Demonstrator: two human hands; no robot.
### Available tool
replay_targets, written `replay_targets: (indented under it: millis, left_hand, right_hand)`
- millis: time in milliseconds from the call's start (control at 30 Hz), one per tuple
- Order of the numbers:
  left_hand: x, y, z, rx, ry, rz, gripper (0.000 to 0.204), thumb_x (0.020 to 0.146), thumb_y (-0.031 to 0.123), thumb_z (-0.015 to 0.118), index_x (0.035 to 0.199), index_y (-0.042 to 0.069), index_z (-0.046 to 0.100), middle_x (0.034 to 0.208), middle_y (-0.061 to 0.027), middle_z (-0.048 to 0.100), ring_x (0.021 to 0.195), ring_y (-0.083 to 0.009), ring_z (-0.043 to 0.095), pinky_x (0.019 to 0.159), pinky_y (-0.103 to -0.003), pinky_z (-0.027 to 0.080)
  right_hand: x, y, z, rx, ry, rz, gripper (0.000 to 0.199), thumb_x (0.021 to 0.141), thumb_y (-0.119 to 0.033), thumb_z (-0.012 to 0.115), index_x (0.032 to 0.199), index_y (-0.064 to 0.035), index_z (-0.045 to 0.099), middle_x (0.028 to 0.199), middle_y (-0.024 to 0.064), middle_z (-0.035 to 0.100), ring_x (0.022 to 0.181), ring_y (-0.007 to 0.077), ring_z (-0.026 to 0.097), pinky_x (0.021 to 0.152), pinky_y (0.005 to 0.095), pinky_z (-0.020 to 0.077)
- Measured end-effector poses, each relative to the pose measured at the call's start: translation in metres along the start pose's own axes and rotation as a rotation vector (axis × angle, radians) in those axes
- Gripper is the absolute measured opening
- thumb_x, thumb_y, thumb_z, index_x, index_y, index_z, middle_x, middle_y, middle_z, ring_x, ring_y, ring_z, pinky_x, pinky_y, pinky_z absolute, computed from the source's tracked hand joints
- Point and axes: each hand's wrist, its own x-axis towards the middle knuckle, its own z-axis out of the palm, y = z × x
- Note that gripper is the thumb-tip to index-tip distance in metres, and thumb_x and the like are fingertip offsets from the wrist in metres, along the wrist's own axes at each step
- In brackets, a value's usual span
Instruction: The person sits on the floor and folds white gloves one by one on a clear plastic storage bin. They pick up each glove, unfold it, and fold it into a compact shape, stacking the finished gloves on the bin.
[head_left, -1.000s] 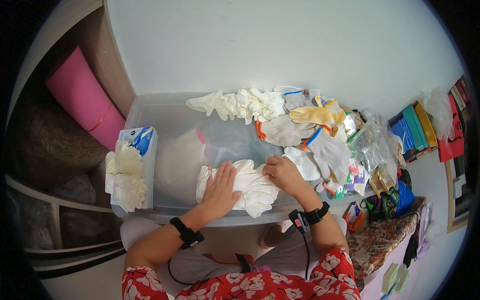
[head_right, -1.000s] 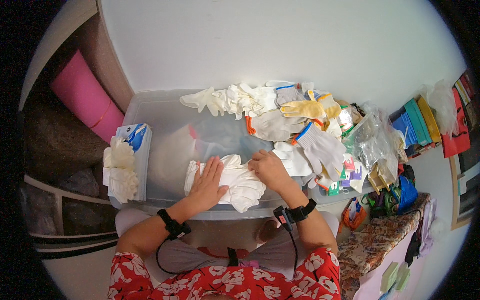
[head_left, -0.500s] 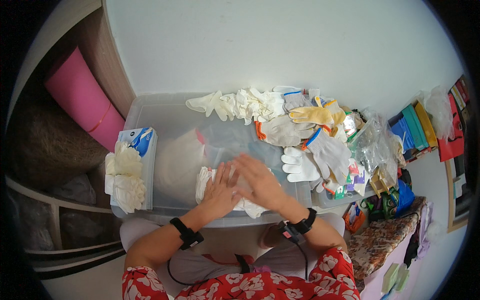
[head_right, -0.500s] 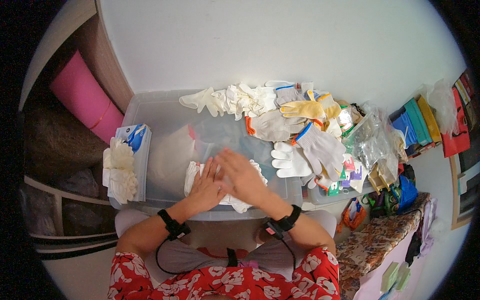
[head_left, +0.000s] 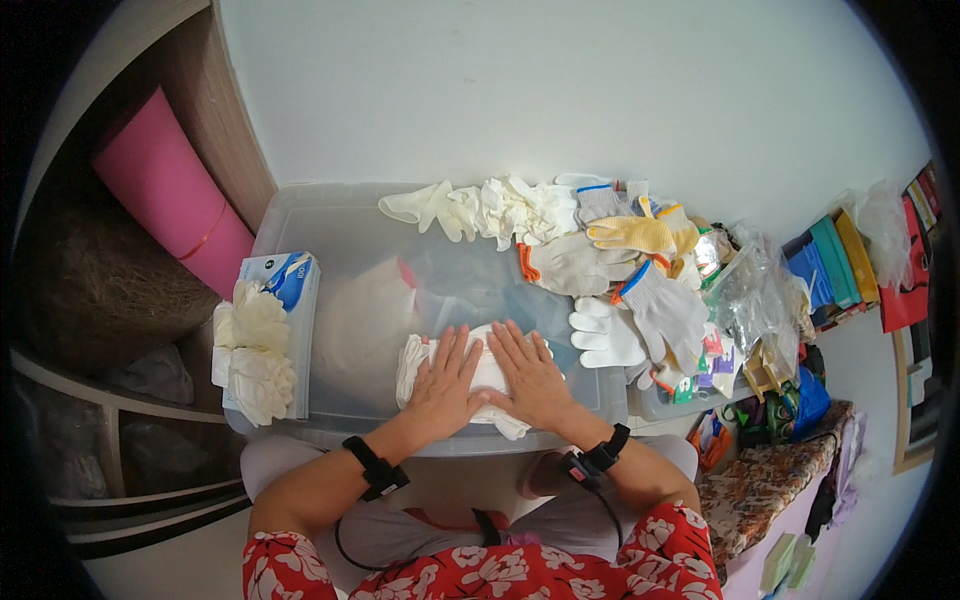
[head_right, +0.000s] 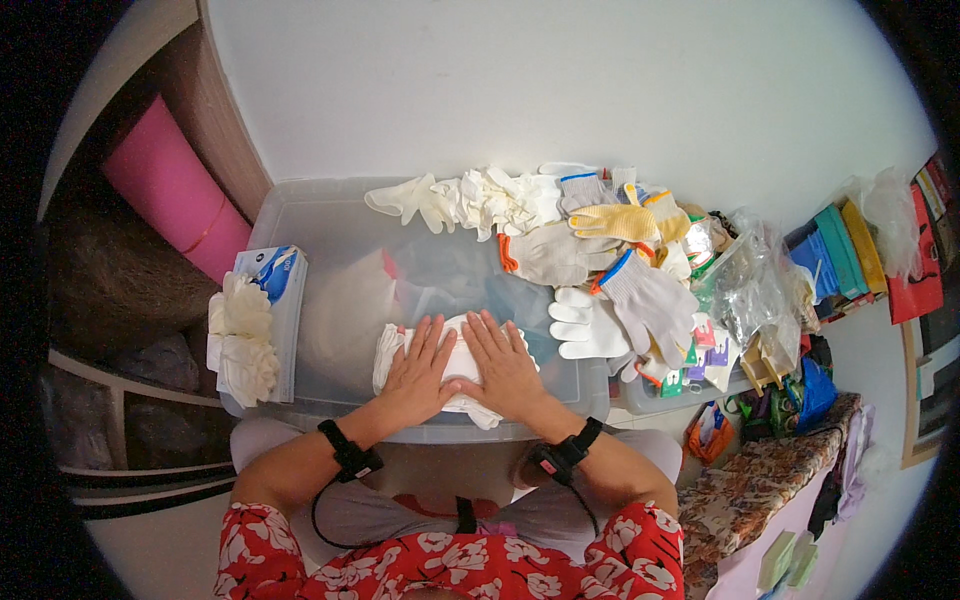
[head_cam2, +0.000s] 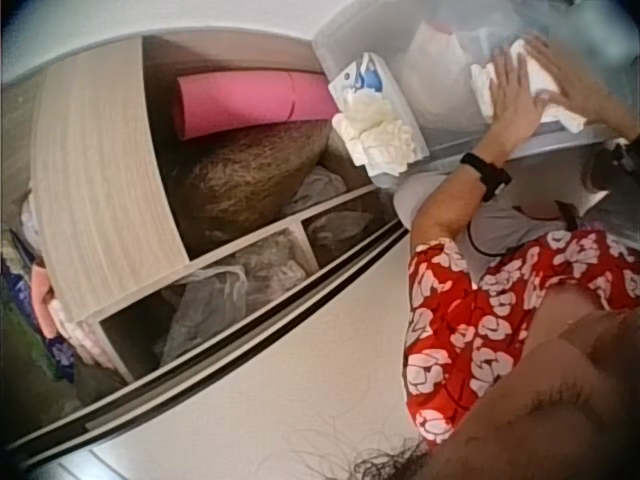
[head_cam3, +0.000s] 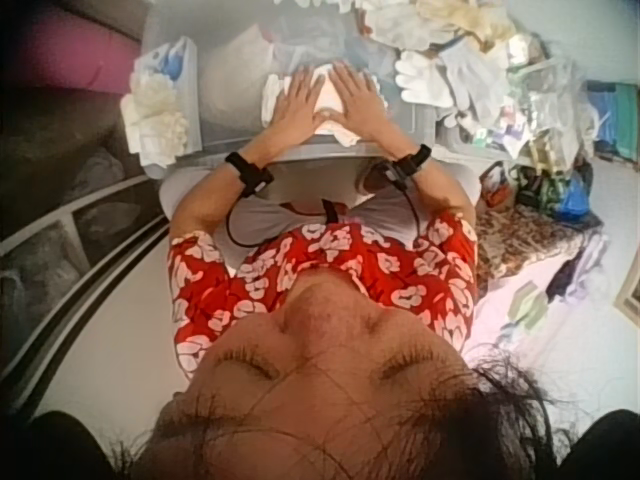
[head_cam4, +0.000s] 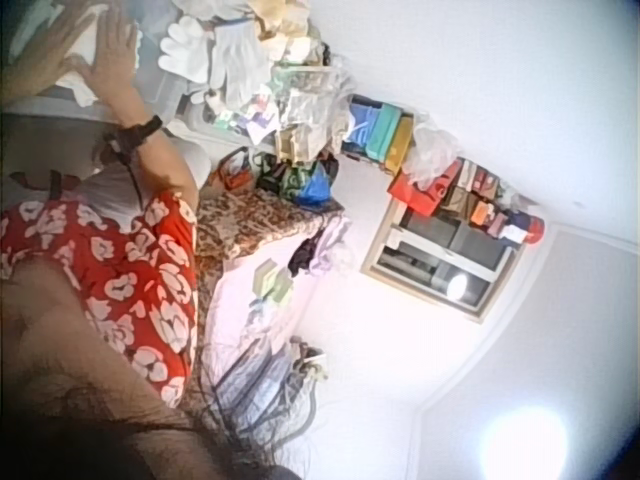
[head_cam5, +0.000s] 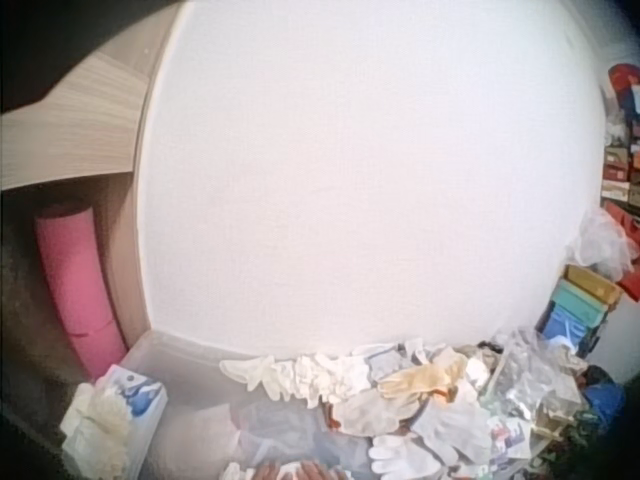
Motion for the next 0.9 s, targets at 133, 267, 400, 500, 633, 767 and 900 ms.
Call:
replay_targets:
  millis: [133, 267, 400, 500, 633, 767, 900]
  left_hand:
    - [0.0, 0.0, 0.002, 0.047, -0.011, -0.005, 0.076, 0.092, 0.039, 0.06, 0.15, -0.001, 0.032, 0.161, -0.0231, 0.015, 0.15, -0.0403, 0.012, 0.117, -0.062, 0.013]
    - [0.001, 0.0, 0.001, 0.007, -0.032, -0.02, 0.074, 0.093, 0.038, 0.059, 0.15, -0.001, 0.032, 0.161, -0.0229, 0.015, 0.15, -0.0402, 0.012, 0.116, -0.062, 0.014]
    - [0.002, 0.006, -0.008, -0.049, -0.075, -0.053, 0.072, 0.094, 0.035, 0.057, 0.149, -0.004, 0.032, 0.16, -0.0246, 0.017, 0.149, -0.0411, 0.014, 0.118, -0.061, 0.011]
    - [0.008, 0.009, -0.011, 0.064, 0.03, 0.042, 0.071, 0.094, 0.032, 0.058, 0.148, -0.007, 0.032, 0.159, -0.026, 0.019, 0.149, -0.0415, 0.016, 0.119, -0.057, 0.013]
    - [0.016, 0.019, -0.016, 0.031, 0.066, 0.178, 0.073, 0.091, 0.031, 0.062, 0.145, -0.01, 0.034, 0.157, -0.0264, 0.026, 0.148, -0.0396, 0.02, 0.121, -0.052, 0.015]
    - [0.014, -0.001, -0.005, 0.07, -0.004, 0.163, 0.074, 0.093, 0.036, 0.059, 0.147, -0.007, 0.034, 0.157, -0.0248, 0.027, 0.149, -0.037, 0.02, 0.121, -0.052, 0.014]
    - [0.011, -0.007, -0.008, 0.115, -0.05, 0.157, 0.076, 0.093, 0.04, 0.059, 0.149, -0.005, 0.033, 0.159, -0.0209, 0.026, 0.15, -0.0338, 0.02, 0.121, -0.053, 0.014]
  right_hand:
    - [-0.005, 0.004, -0.004, 0.043, -0.002, -0.013, 0.096, 0.088, -0.062, 0.057, 0.151, 0.0035, 0.028, 0.161, 0.0195, 0.023, 0.15, 0.0349, 0.02, 0.119, 0.0542, 0.0187]
    - [-0.007, 0.007, -0.002, 0.065, 0.01, -0.029, 0.098, 0.087, -0.064, 0.057, 0.151, 0.0044, 0.029, 0.16, 0.0203, 0.024, 0.15, 0.0355, 0.021, 0.118, 0.0548, 0.0197]
    - [-0.007, 0.008, 0.0, 0.072, 0.016, -0.03, 0.099, 0.087, -0.065, 0.058, 0.15, 0.005, 0.029, 0.161, 0.0207, 0.023, 0.15, 0.0356, 0.021, 0.118, 0.0548, 0.0199]
    - [-0.008, 0.009, 0.004, 0.059, 0.013, -0.033, 0.099, 0.086, -0.064, 0.059, 0.151, 0.0046, 0.028, 0.161, 0.0207, 0.023, 0.15, 0.0356, 0.02, 0.118, 0.0549, 0.0198]
    - [-0.009, 0.011, 0.007, 0.033, 0.012, -0.029, 0.099, 0.086, -0.062, 0.061, 0.151, 0.0037, 0.026, 0.16, 0.0206, 0.023, 0.15, 0.0357, 0.02, 0.118, 0.0546, 0.0192]
    - [-0.007, 0.009, 0.003, 0.066, 0.017, -0.032, 0.101, 0.085, -0.066, 0.059, 0.15, 0.0051, 0.029, 0.161, 0.0209, 0.023, 0.15, 0.0356, 0.021, 0.118, 0.0545, 0.0202]
    - [-0.008, 0.01, 0.001, 0.069, 0.013, -0.031, 0.102, 0.085, -0.067, 0.058, 0.151, 0.0049, 0.028, 0.16, 0.0207, 0.024, 0.149, 0.0359, 0.021, 0.118, 0.0543, 0.0204]
